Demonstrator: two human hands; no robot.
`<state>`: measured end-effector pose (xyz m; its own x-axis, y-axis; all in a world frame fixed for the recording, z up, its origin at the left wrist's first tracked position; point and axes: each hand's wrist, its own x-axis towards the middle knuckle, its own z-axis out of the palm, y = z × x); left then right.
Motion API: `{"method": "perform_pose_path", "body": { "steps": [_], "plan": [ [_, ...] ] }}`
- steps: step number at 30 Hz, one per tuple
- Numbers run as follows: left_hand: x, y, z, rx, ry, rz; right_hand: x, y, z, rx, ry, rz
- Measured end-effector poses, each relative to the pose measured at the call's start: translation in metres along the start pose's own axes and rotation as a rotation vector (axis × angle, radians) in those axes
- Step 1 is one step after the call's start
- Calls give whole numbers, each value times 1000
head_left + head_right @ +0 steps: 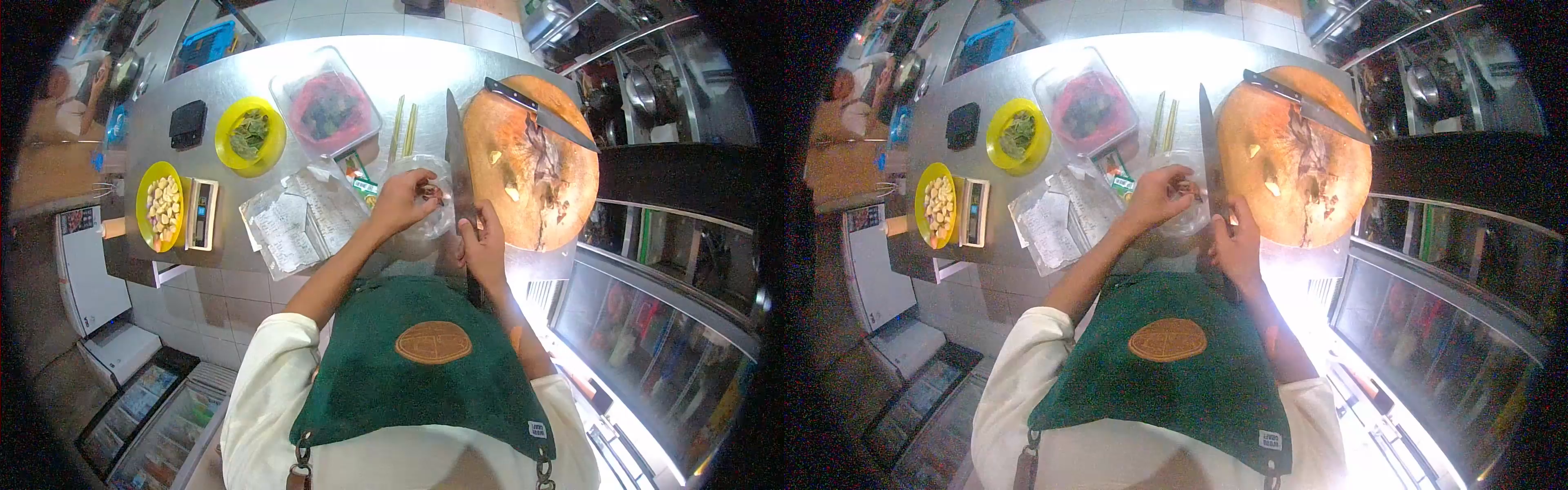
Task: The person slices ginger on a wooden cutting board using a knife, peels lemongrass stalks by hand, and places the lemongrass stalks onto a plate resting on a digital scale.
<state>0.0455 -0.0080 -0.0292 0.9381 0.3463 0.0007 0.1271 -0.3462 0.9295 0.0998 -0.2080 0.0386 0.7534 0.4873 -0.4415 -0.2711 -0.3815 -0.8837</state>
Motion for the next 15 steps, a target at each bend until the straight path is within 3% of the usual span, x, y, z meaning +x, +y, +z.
{"method": "perform_pose_path", "body": {
  "steps": [2,4,7,8,9,10,11,13,15],
  "plan": [
    [-2,-9,-1,-51,-9,-21,0,2,0,-21,22,-6],
    [-7,-13,-4,-100,-17,-45,3,7,1,-119,53,-180],
    [-12,-21,-3,-154,-69,-112,6,12,1,-146,56,-147],
    [-12,-32,2,-350,-85,-164,4,11,1,-145,56,-147],
    [-10,-32,3,-546,-101,-214,1,0,2,-117,34,-38],
    [-9,-34,3,-546,-101,-212,-1,-6,2,-89,13,72],
    [-9,-35,2,-600,-145,-285,2,3,1,-89,13,72],
    [-7,-24,-6,-654,-187,-360,9,16,3,-199,35,-158],
    [-4,-16,-11,-610,-267,-430,4,8,5,-142,36,-81]
  ]
}}
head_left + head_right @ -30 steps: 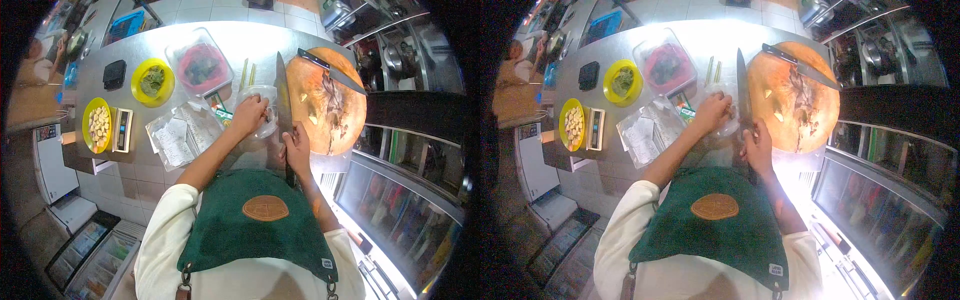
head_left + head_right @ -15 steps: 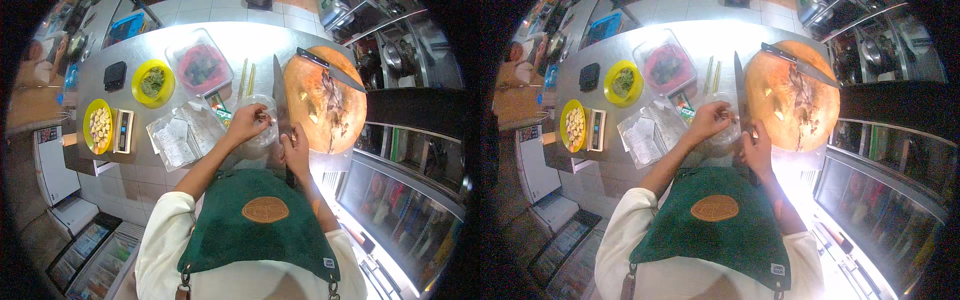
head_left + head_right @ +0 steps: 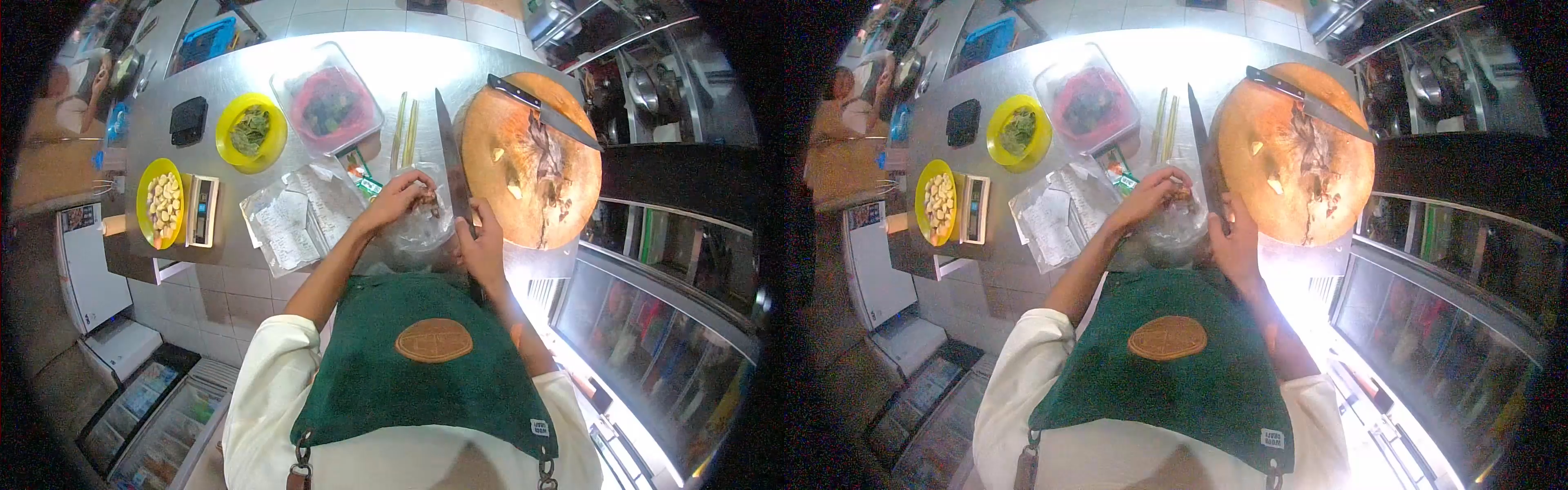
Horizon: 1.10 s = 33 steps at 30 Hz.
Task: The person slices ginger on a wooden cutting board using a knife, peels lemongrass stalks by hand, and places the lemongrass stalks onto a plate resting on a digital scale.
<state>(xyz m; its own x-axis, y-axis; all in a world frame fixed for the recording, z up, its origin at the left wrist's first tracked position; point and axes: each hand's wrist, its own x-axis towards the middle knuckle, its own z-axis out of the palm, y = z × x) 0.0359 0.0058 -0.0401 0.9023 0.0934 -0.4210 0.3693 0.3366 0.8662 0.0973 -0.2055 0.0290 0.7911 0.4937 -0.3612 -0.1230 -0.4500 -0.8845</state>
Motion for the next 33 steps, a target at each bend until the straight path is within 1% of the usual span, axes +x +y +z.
{"method": "perform_pose_path", "body": {
  "steps": [1,3,7,9,10,12,13,14,15,16,17,18,19,20,21,22,24,25,26,27,28,29,30,31,32,33],
  "plan": [
    [1,-1,-1,0,-1,0,-2,-7,0,57,0,76],
    [1,-1,-3,-68,-50,-77,-1,-3,0,48,-2,62],
    [-1,-2,0,-110,-49,-103,-2,-10,-1,57,-19,73],
    [1,-8,2,-174,-31,15,-1,-10,0,60,-14,62],
    [0,-10,4,-173,-33,14,-1,-9,0,62,-10,49],
    [-2,-12,8,-16,3,212,-1,-11,1,75,-16,40],
    [-3,-11,9,-16,2,212,0,-11,1,88,-24,30],
    [-4,-11,10,109,40,259,1,-6,1,88,-22,30],
    [-6,-6,12,235,79,304,4,-1,3,36,-21,-24],
    [-10,-1,16,234,78,304,6,1,3,-16,-20,-78],
    [-14,4,20,364,151,312,5,3,1,-17,-18,-78],
    [-18,8,24,494,225,320,2,-10,1,17,-35,34],
    [-19,6,26,494,225,319,1,-16,1,52,-53,145],
    [-20,5,28,661,312,424,2,-11,2,52,-53,145],
    [-23,8,31,828,400,530,5,-2,3,19,-33,28],
    [-27,12,33,827,400,530,6,4,3,-14,-13,-88],
    [-34,24,36,842,385,214,7,11,3,-17,-1,-87],
    [-36,32,35,842,385,215,8,13,2,-20,11,-87],
    [-39,39,32,726,332,100,10,19,2,-20,13,-88],
    [-40,43,27,610,278,-14,12,20,3,-93,28,-192],
    [-40,40,23,610,276,-12,14,20,3,-165,44,-297],
    [-39,33,17,357,216,-14,11,19,0,-165,46,-297],
    [-38,31,12,106,152,-16,5,-3,-2,-100,18,-70],
    [-40,32,9,110,147,-14,2,-16,-4,-33,-9,158],
    [-43,33,8,78,159,42,2,-10,-4,-30,1,157],
    [-46,35,8,47,167,97,3,-1,-3,-25,22,53]
  ]
}}
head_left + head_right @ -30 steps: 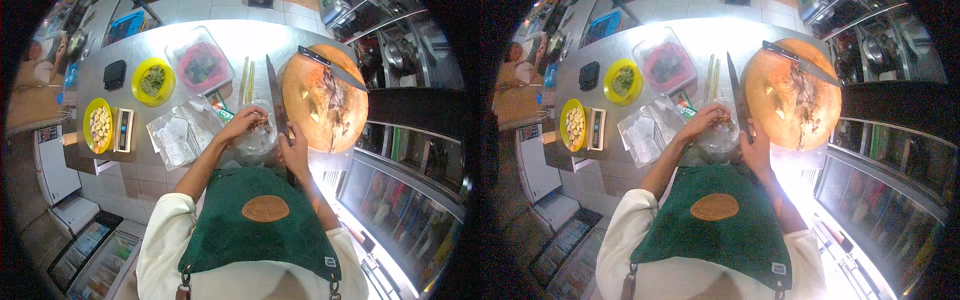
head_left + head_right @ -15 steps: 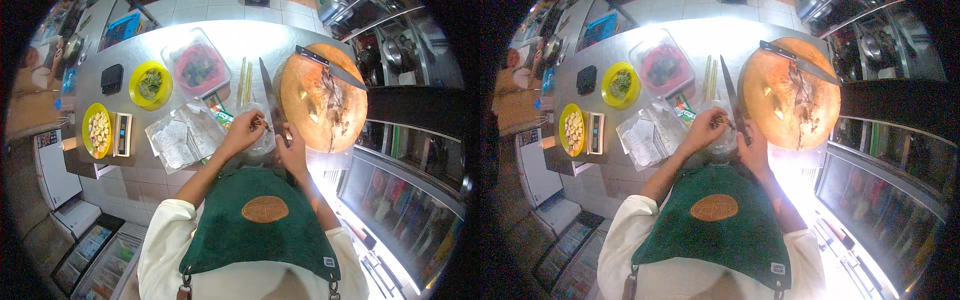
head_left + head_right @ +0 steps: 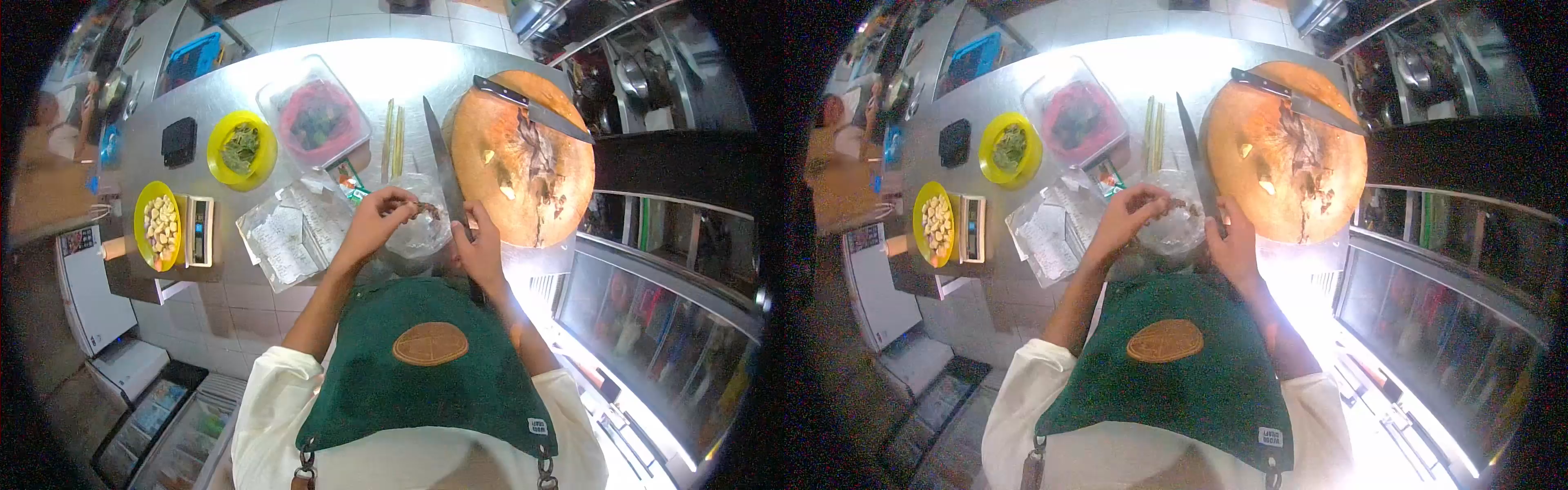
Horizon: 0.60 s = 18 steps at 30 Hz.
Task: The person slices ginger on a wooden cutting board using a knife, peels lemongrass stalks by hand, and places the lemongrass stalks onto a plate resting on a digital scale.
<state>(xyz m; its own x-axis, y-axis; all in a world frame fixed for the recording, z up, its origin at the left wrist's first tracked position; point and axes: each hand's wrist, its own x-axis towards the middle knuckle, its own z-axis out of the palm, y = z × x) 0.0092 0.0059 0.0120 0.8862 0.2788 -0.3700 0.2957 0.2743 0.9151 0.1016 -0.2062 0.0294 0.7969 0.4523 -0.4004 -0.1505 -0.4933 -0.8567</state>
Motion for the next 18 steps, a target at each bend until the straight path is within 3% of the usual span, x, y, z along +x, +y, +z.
{"method": "perform_pose_path", "body": {
  "steps": [4,8,10,13,14,18],
  "plan": [
    [-16,18,6,81,71,61,-5,0,-7,-61,78,-234],
    [-13,12,17,170,83,188,-17,-5,-27,-135,131,-186],
    [-9,14,31,234,81,242,-26,-20,-43,-54,122,-62],
    [7,12,63,253,18,260,-34,-19,-63,114,169,-112],
    [14,12,75,309,20,320,-30,4,-73,39,197,-222],
    [38,-2,120,416,87,495,-30,2,-105,-46,231,-196]
  ]
}}
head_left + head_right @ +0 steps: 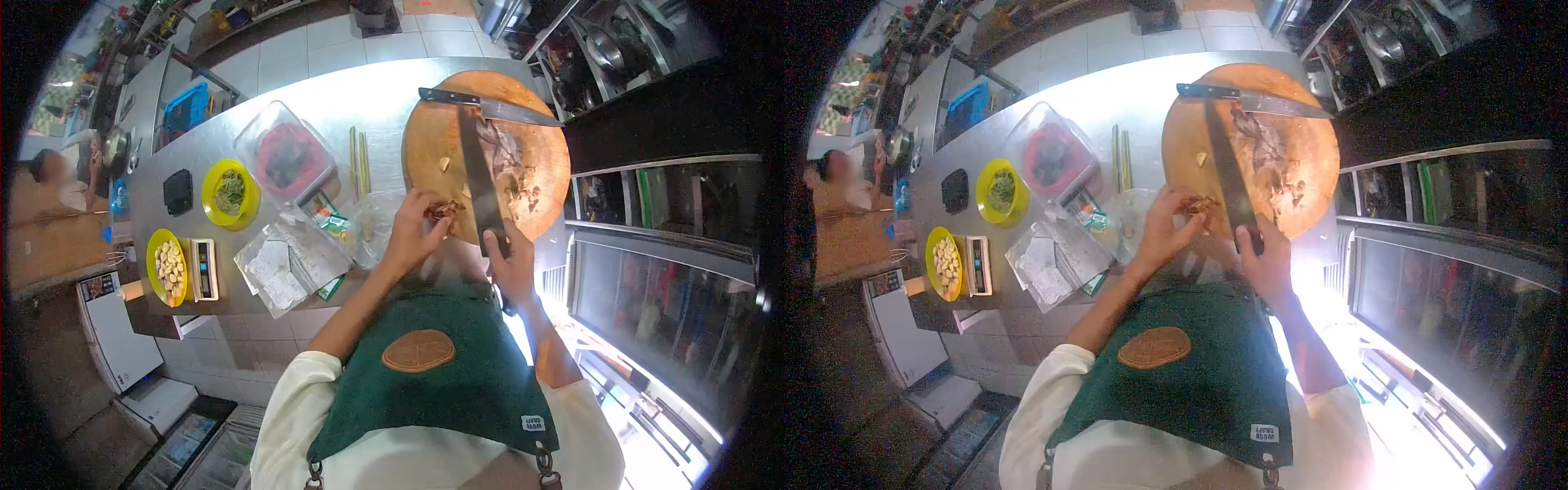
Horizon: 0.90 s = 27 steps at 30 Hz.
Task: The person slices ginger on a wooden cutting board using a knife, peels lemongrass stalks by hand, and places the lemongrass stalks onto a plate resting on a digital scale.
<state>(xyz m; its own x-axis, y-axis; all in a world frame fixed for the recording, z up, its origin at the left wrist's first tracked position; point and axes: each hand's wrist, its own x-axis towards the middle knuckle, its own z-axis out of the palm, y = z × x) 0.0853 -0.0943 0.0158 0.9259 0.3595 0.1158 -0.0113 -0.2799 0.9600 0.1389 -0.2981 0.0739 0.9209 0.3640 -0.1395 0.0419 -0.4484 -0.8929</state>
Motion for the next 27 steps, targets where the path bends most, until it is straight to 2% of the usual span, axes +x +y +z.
{"method": "perform_pose_path", "body": {
  "steps": [3,5,11,17,18,20,22,23,25,27],
  "plan": [
    [1,4,14,119,28,34,2,-3,-20,-128,-69,13],
    [0,2,20,161,37,46,5,-3,-29,-200,-108,-100],
    [-5,5,27,297,136,140,17,14,-41,-155,-117,-161],
    [-6,16,33,302,-10,40,41,32,-68,-83,-74,-141],
    [-6,16,36,318,-29,46,45,37,-75,-104,-122,-71],
    [-5,18,44,336,-57,57,49,39,-81,-55,-112,-67],
    [-5,24,57,195,-95,-107,48,37,-90,-10,-101,-54],
    [-2,26,62,196,-106,-108,46,36,-94,20,-156,18],
    [5,33,72,243,-66,76,39,39,-102,51,-202,102],
    [3,34,83,201,-69,9,30,43,-110,-115,-254,123]
  ]
}}
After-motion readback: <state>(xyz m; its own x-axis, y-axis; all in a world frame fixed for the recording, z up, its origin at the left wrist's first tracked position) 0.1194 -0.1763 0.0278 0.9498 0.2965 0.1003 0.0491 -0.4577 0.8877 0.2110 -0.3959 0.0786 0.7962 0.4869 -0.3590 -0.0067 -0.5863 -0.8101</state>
